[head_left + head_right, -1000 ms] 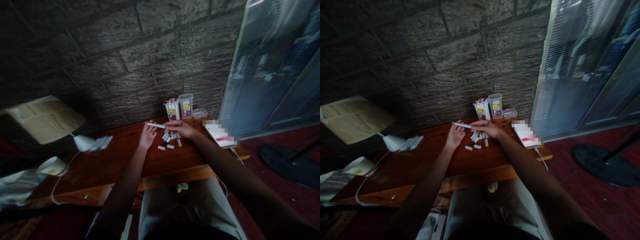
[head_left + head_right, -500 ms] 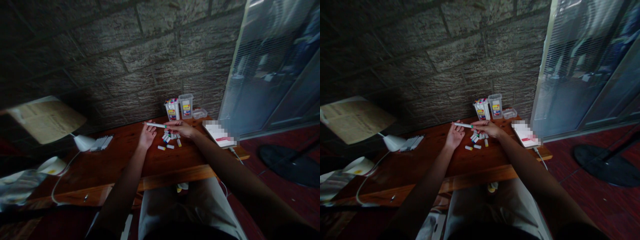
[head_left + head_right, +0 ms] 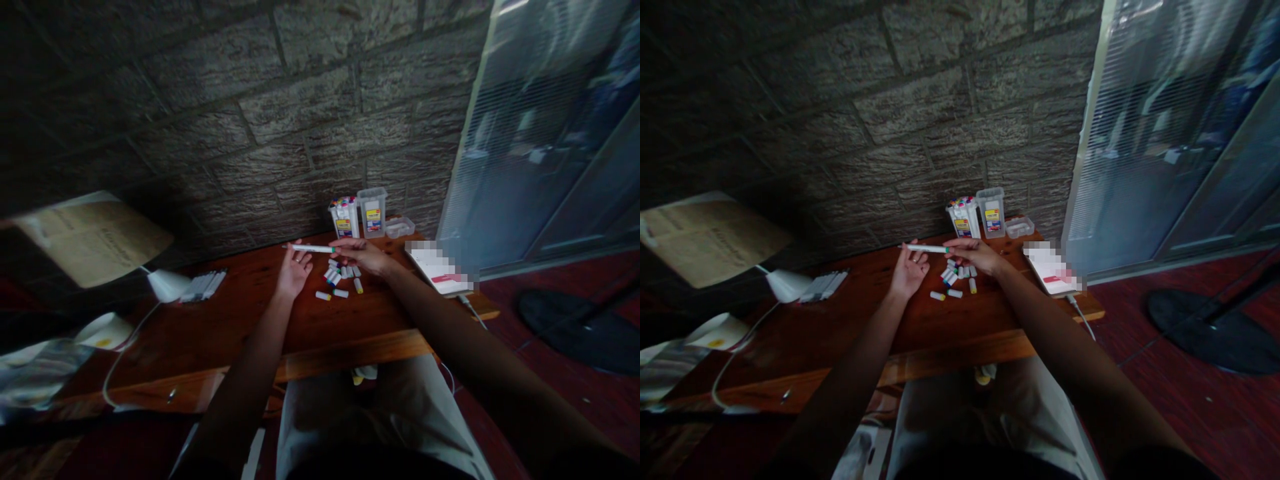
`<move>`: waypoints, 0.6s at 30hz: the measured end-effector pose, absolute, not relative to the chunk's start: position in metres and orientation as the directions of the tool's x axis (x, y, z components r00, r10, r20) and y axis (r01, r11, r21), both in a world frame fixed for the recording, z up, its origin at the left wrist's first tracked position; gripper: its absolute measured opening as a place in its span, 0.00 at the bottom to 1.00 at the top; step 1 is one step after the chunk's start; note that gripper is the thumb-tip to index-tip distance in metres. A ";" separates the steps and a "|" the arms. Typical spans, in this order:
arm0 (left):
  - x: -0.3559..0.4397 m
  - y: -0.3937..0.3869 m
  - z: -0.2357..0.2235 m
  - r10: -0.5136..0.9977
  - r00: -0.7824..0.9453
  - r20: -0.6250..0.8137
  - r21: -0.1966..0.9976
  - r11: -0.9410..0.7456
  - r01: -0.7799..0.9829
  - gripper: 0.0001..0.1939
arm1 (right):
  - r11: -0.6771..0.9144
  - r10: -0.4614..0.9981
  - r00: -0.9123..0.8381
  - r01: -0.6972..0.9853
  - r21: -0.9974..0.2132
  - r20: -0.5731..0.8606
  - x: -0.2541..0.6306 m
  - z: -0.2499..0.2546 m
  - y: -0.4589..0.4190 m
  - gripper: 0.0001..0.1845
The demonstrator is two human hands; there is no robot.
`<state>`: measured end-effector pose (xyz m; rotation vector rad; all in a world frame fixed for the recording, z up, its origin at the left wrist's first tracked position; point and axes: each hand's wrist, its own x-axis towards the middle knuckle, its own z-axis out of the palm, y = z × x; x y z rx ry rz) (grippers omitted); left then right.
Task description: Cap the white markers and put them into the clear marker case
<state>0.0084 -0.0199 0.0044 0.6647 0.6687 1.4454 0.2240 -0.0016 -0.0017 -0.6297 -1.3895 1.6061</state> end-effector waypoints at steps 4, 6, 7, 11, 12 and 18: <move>0.008 -0.019 0.003 1.000 0.007 -0.005 0.769 0.009 -0.639 0.13 | 0.024 0.875 -0.459 -0.277 -0.960 0.155 0.224 0.001 -0.004 0.17; 0.008 -0.019 0.003 1.000 0.007 -0.006 0.772 0.009 -0.635 0.13 | 0.026 0.882 -0.446 -0.281 -0.959 0.155 0.223 0.003 -0.005 0.17; 0.008 -0.019 0.003 1.000 0.009 -0.008 0.773 0.012 -0.634 0.13 | 0.030 0.885 -0.438 -0.288 -0.957 0.160 0.223 0.004 -0.006 0.18; 0.008 -0.019 0.003 1.000 0.020 -0.002 0.777 0.013 -0.629 0.13 | 0.047 0.886 -0.428 -0.298 -0.953 0.177 0.224 0.005 -0.006 0.19; 0.008 -0.019 0.003 1.000 0.016 0.003 0.781 0.007 -0.625 0.13 | 0.047 0.883 -0.434 -0.293 -0.955 0.177 0.224 0.005 -0.005 0.19; 0.006 -0.018 0.002 1.000 0.006 0.013 0.790 -0.007 -0.613 0.13 | 0.021 0.871 -0.468 -0.271 -0.963 0.150 0.223 0.001 -0.005 0.19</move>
